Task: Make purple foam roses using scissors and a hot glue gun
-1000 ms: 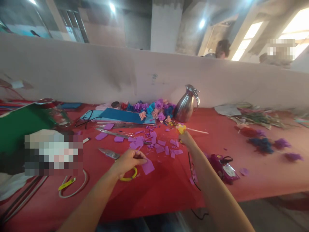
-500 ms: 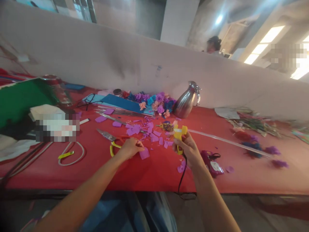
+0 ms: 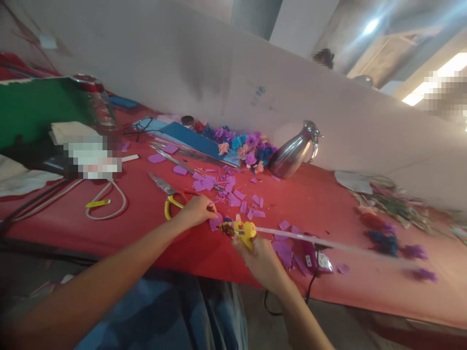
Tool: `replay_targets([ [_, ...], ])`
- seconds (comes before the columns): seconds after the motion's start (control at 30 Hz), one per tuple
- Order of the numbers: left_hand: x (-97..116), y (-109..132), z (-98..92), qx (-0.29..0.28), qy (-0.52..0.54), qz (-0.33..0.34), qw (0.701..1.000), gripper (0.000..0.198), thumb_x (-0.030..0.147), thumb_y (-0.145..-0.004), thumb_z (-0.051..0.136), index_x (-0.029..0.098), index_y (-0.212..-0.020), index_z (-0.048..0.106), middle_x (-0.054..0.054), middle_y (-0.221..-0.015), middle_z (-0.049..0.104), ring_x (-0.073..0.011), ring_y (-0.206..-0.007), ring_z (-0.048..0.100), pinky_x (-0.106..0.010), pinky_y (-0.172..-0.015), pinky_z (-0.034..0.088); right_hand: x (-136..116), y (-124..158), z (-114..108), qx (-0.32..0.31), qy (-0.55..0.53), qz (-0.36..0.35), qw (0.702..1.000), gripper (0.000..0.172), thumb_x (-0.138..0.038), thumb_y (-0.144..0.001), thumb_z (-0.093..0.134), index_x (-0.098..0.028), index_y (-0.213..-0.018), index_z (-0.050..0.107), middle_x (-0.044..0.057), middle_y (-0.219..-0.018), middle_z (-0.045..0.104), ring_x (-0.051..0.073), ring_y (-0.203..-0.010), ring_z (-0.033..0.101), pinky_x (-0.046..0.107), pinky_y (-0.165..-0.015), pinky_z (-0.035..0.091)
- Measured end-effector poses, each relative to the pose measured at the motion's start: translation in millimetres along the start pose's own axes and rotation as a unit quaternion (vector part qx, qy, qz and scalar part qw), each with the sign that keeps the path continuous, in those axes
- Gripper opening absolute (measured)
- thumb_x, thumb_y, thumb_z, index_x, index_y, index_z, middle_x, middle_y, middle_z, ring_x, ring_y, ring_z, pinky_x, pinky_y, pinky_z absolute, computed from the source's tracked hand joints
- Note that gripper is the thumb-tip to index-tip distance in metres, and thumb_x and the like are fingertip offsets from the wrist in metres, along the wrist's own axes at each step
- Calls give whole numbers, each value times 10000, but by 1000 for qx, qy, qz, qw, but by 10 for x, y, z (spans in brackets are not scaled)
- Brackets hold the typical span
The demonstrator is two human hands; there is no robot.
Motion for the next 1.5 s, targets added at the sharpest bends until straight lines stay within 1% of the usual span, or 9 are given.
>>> replay_targets([
  [0.1, -4, 0, 9, -1, 7, 5, 1000, 82, 190, -627, 668, 166, -670, 734, -86, -693, 713, -206, -701, 642, -276, -660, 440, -47, -43, 51, -21, 21, 5, 1000, 359, -497, -806, 488, -211, -591, 452, -44, -429, 431, 99, -375, 422, 204, -383, 283],
  [0.33, 8, 36, 10, 11, 21, -13, 1000, 75, 170, -610, 680, 175, -667, 730, -88, -722, 714, -217, -733, 642, -290, -684, 447, -26, -115, 29, -9, 80, -4, 997, 430, -538, -815, 457, -210, -538, 481, -21, -386, 491, 135, -375, 514, 222, -414, 358],
  [0.5, -1, 26, 14, 8, 19, -6, 1000, 60, 176, -617, 677, 182, -651, 727, -81, -695, 707, -210, -729, 642, -278, -689, 447, -22, -113, 14, -9, 78, -4, 997, 425, -540, -836, 429, -209, -586, 518, -26, -380, 504, 135, -359, 518, 213, -393, 350],
  [0.67, -57, -6, 37, -8, 26, 1, 1000, 109, 139, -542, 725, 190, -639, 714, -63, -707, 708, -213, -752, 641, -272, -683, 445, -40, -132, 12, -6, 108, -16, 994, 507, -549, -842, 417, -216, -464, 472, -5, -366, 503, 136, -361, 520, 224, -425, 366],
  [0.93, -29, 46, 16, -14, 15, 0, 1000, 114, 110, -566, 689, 179, -655, 704, -63, -729, 704, -216, -755, 638, -281, -695, 439, -19, -150, -36, -26, 114, -15, 993, 536, -536, -858, 391, -219, -430, 448, -10, -350, 478, 124, -351, 491, 221, -425, 364],
  [1.1, -24, 54, 15, -15, 15, -5, 1000, 104, 115, -585, 688, 180, -665, 700, -59, -730, 701, -209, -749, 636, -275, -680, 432, -18, -156, -89, -27, 131, -11, 991, 575, -540, -860, 380, -222, -384, 436, -2, -341, 461, 131, -366, 502, 231, -467, 394],
  [1.27, -30, 45, 25, -13, 6, 6, 1000, 117, 117, -608, 690, 174, -707, 712, -78, -778, 713, -217, -786, 642, -274, -689, 437, 25, -199, -139, -10, 118, -8, 993, 545, -537, -852, 402, -217, -412, 440, -9, -356, 463, 126, -359, 494, 225, -439, 379],
  [1.4, -30, 45, 27, -15, -3, 5, 1000, 126, 117, -616, 688, 171, -726, 717, -80, -790, 716, -212, -790, 647, -267, -685, 441, 63, -225, -152, -16, 105, -6, 994, 542, -544, -853, 397, -209, -430, 440, -15, -351, 453, 116, -353, 487, 214, -417, 367],
  [1.5, -24, 49, 23, -21, -5, 0, 1000, 130, 117, -620, 688, 168, -736, 716, -79, -790, 719, -206, -786, 650, -262, -676, 440, 81, -238, -168, -21, 85, 10, 996, 519, -554, -841, 411, -203, -461, 447, -20, -353, 462, 109, -346, 486, 204, -399, 366],
])
Point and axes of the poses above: each hand's wrist, its own y-axis away from the middle knuckle, its own z-axis out of the palm, x = y × z, the point moved 2 cm from there along -y, towards the middle knuckle
